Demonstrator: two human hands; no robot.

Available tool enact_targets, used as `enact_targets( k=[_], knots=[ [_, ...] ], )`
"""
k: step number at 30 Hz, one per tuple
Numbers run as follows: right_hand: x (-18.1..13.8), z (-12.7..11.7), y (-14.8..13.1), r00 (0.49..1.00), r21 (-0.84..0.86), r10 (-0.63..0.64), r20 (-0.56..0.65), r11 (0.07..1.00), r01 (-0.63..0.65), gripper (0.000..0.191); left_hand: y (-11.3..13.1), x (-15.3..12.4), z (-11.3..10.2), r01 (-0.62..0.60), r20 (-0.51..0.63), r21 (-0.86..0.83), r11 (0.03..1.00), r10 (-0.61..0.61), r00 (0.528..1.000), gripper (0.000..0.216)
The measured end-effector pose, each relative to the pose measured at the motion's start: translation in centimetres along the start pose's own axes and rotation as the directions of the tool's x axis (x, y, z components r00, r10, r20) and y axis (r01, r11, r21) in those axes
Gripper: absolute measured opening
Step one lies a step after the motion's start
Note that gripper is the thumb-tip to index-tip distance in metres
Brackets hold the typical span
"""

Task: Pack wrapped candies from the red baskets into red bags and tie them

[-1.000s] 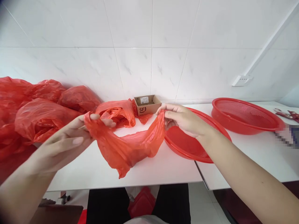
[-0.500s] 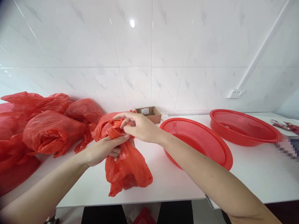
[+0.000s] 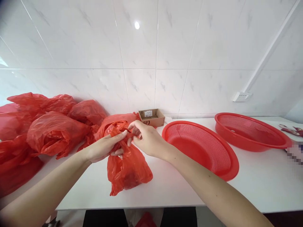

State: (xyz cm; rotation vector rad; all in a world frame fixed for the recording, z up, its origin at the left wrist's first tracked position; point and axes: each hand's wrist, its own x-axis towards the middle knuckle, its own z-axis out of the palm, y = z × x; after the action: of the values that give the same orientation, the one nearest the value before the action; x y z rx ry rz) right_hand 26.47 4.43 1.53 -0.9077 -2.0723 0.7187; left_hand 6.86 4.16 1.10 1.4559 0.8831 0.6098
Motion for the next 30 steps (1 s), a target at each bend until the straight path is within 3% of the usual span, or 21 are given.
enact_targets(
  k=[4,7,9,11,12,15,17,21,23,25,27,30],
  knots=[
    [-1.4,0.1,-1.1,0.995,0.126,-0.059,-0.084,0.99,0.069,0.017,0.0,0.0,-0.3,-0.029,-0.06,-0.088,0.996,0.024,0.998,0.042],
    [-2.7,-0.2,-2.6,0.984,0.239,-0.168,0.062,0.96,0.149,0.016,0.4,-0.5,-0.6,-0.078,0.012,-0.105,0.991,0.08,0.997,0.032],
    [-2.8,0.0,-2.7,0.976,0.273,-0.218,0.001,0.939,0.209,0.013,0.9,-1.0,-0.6,-0.094,0.081,0.023,0.995,0.092,0.992,0.022],
    [-2.2,0.4,-1.8,0.972,0.285,-0.173,-0.16,0.934,0.214,0.015,1.3,-1.4,-0.3,-0.107,0.102,0.213,0.971,0.087,0.991,0.012],
    [-1.9,0.8,-1.1,0.976,0.302,-0.119,-0.181,0.938,0.17,0.019,1.3,-1.5,0.0,-0.119,0.091,0.305,0.945,0.096,0.991,0.01],
    [-1.3,1.9,1.2,0.997,0.345,0.074,0.016,0.936,-0.075,0.03,0.8,-1.3,0.7,-0.159,-0.018,0.546,0.822,0.201,0.979,0.016],
    [-1.3,2.5,2.2,0.982,0.361,0.152,0.109,0.915,-0.182,0.034,0.1,-1.1,1.1,-0.179,-0.113,0.692,0.7,0.349,0.93,0.02],
    [-1.8,2.6,2.5,0.97,0.49,0.121,0.212,0.845,-0.213,0.035,-1.2,-0.8,1.5,-0.27,-0.128,0.849,0.453,0.674,0.728,0.028],
    [-1.8,2.3,2.1,0.959,0.511,0.075,0.273,0.834,-0.21,0.027,-1.6,-0.9,1.5,-0.289,-0.093,0.887,0.36,0.753,0.652,0.029],
    [-1.8,2.0,1.5,0.958,0.485,0.056,0.282,0.853,-0.193,0.023,-1.9,-1.1,1.5,-0.271,-0.073,0.917,0.294,0.79,0.609,0.03],
    [-1.9,1.7,1.0,0.974,0.4,0.038,0.222,0.908,-0.127,0.023,-2.1,-1.6,1.5,-0.272,-0.057,0.921,0.28,0.786,0.616,0.032],
    [-2.3,0.9,1.0,0.982,0.048,-0.148,0.12,0.989,0.143,0.024,-2.4,-2.9,0.8,-0.282,-0.021,0.909,0.306,0.712,0.702,0.035]
  ],
)
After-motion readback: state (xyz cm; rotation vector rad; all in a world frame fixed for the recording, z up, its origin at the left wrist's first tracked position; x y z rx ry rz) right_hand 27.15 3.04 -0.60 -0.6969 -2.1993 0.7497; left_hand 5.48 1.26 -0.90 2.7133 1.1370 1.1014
